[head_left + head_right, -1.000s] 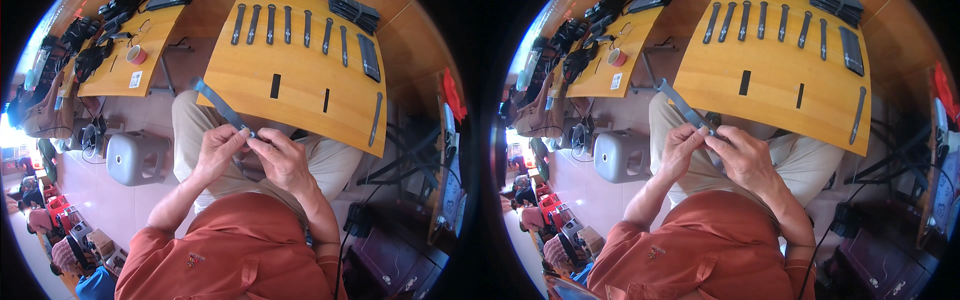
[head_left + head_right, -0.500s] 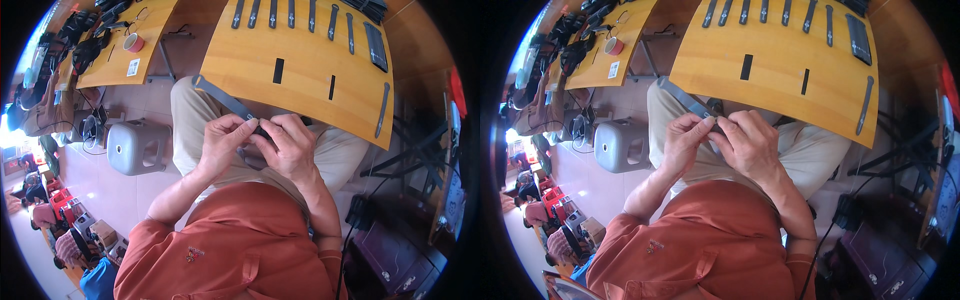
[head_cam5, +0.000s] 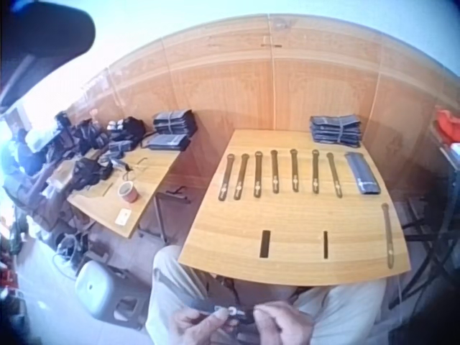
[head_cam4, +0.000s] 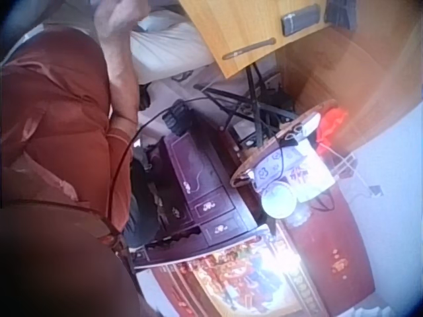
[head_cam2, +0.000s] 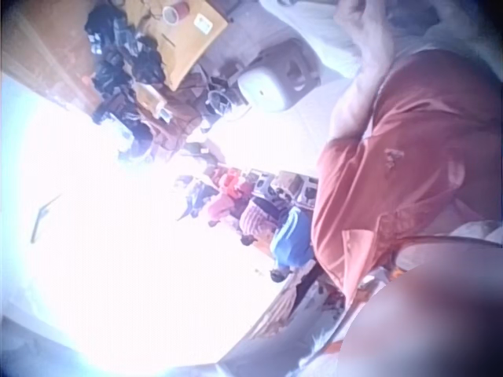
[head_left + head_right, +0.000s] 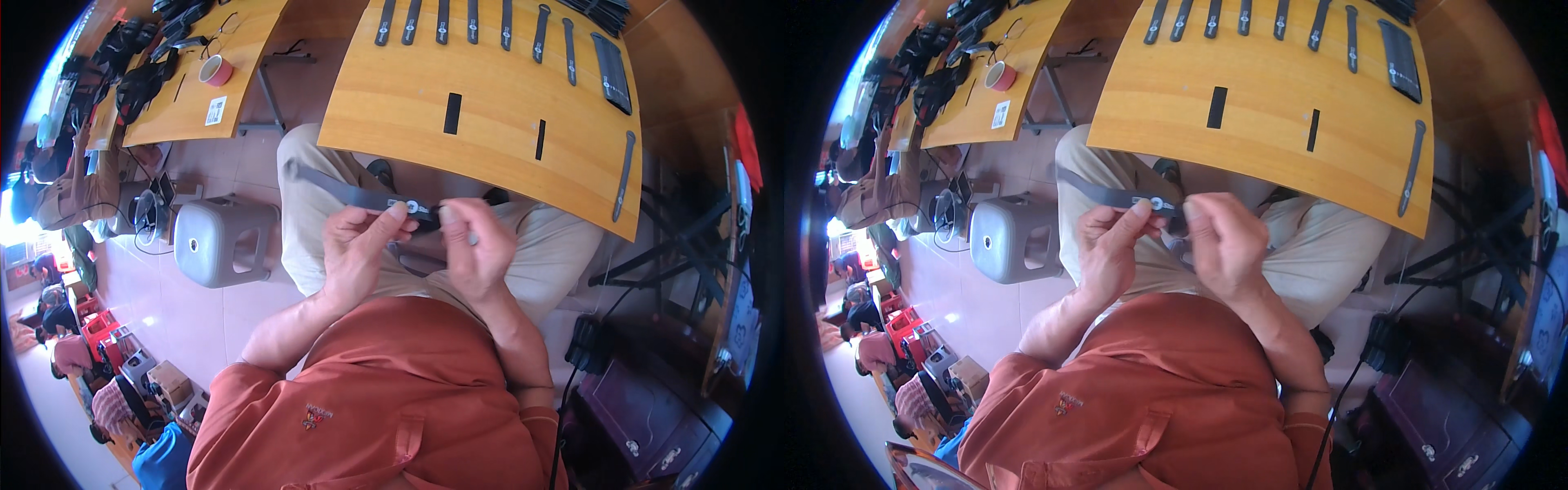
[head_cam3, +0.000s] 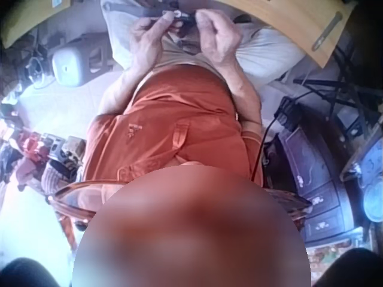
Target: The recorder is inspecting and arranging several silicone watch bands on a wooden table.
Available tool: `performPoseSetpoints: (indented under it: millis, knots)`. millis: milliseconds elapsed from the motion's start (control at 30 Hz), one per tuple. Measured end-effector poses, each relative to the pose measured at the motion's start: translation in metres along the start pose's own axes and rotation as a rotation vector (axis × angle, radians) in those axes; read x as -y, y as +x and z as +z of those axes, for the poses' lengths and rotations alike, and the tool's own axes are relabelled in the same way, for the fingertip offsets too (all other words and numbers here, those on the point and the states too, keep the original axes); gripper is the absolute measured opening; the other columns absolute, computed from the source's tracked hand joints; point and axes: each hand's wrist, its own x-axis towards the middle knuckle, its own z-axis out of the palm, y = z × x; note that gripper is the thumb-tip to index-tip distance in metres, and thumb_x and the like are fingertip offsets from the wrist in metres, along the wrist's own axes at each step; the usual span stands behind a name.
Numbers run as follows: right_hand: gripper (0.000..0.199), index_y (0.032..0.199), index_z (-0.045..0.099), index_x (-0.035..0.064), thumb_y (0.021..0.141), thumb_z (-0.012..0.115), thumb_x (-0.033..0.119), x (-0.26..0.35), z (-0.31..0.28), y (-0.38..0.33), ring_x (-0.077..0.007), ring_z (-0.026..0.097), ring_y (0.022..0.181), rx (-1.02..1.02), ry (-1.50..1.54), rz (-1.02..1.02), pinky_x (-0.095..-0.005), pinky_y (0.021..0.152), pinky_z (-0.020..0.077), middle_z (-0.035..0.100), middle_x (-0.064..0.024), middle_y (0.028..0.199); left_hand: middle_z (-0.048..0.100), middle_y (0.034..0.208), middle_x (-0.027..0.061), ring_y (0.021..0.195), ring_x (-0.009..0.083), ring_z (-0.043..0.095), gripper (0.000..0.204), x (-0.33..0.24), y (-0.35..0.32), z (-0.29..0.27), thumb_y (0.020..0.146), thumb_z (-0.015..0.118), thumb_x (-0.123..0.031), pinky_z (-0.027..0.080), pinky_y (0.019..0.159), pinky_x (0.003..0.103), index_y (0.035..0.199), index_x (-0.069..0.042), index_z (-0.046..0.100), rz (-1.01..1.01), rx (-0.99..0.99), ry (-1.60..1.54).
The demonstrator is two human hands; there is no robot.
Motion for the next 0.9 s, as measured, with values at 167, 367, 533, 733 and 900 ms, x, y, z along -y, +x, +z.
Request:
performPoseSetpoints:
  millis: [167, 367, 533, 733, 900]
  knots:
    - [0.018, 0.103, 0.065, -0.0008, 0.104, 0.059, 0.016, -0.039, -0.066, 0.007, -0.0116, 0.064, 0.073, -0.572, 0.427, 0.310, -0.0237, 0.062, 0.0495, 0.067, -0.0078, 0.090, 0.073, 0.085, 0.0110, 0.073, 0.0133, 0.068, 0.015, -0.022, 0.021, -0.040, 0.097, 0.070, -0.012, 0.055, 0.069, 0.024, 0.092, 0.002, 0.069, 0.164, -0.116, -0.042]
    - [0.018, 0.108, 0.067, -0.0024, 0.103, 0.061, 0.014, -0.045, -0.103, -0.020, -0.0076, 0.059, 0.074, -0.616, 0.319, 0.228, -0.0186, 0.060, 0.0444, 0.068, -0.0038, 0.094, 0.070, 0.081, 0.0059, 0.071, 0.0099, 0.067, 0.006, -0.039, 0.059, -0.076, 0.095, 0.067, -0.005, 0.054, 0.066, 0.023, 0.094, -0.001, 0.064, 0.072, -0.011, 0.398]
    - [0.018, 0.107, 0.068, -0.0033, 0.101, 0.064, 0.014, -0.044, -0.107, -0.036, -0.0070, 0.057, 0.071, -0.569, 0.324, 0.265, -0.0199, 0.061, 0.0448, 0.066, -0.0026, 0.087, 0.068, 0.083, 0.0022, 0.073, 0.0070, 0.062, 0.017, -0.043, 0.093, -0.080, 0.096, 0.066, -0.006, 0.049, 0.064, 0.023, 0.111, 0.000, 0.061, -0.024, 0.179, 0.611]
    - [0.021, 0.107, 0.068, -0.0039, 0.101, 0.065, 0.016, -0.030, -0.108, -0.036, -0.0077, 0.058, 0.072, -0.532, 0.227, 0.304, -0.0204, 0.063, 0.0465, 0.066, -0.0028, 0.087, 0.070, 0.082, 0.0059, 0.071, 0.0099, 0.062, 0.019, -0.037, 0.121, -0.104, 0.095, 0.066, -0.007, 0.048, 0.063, 0.027, 0.111, 0.003, 0.061, 0.001, 0.134, 0.768]
    - [0.024, 0.108, 0.068, -0.0049, 0.101, 0.066, 0.018, -0.025, -0.108, -0.035, -0.0088, 0.059, 0.072, -0.457, 0.195, 0.317, -0.0214, 0.065, 0.0488, 0.066, -0.0040, 0.089, 0.069, 0.076, 0.0095, 0.069, 0.0151, 0.065, 0.027, -0.045, 0.121, -0.102, 0.092, 0.072, -0.017, 0.050, 0.064, 0.033, 0.109, 0.001, 0.064, 0.079, -0.005, 1.082]
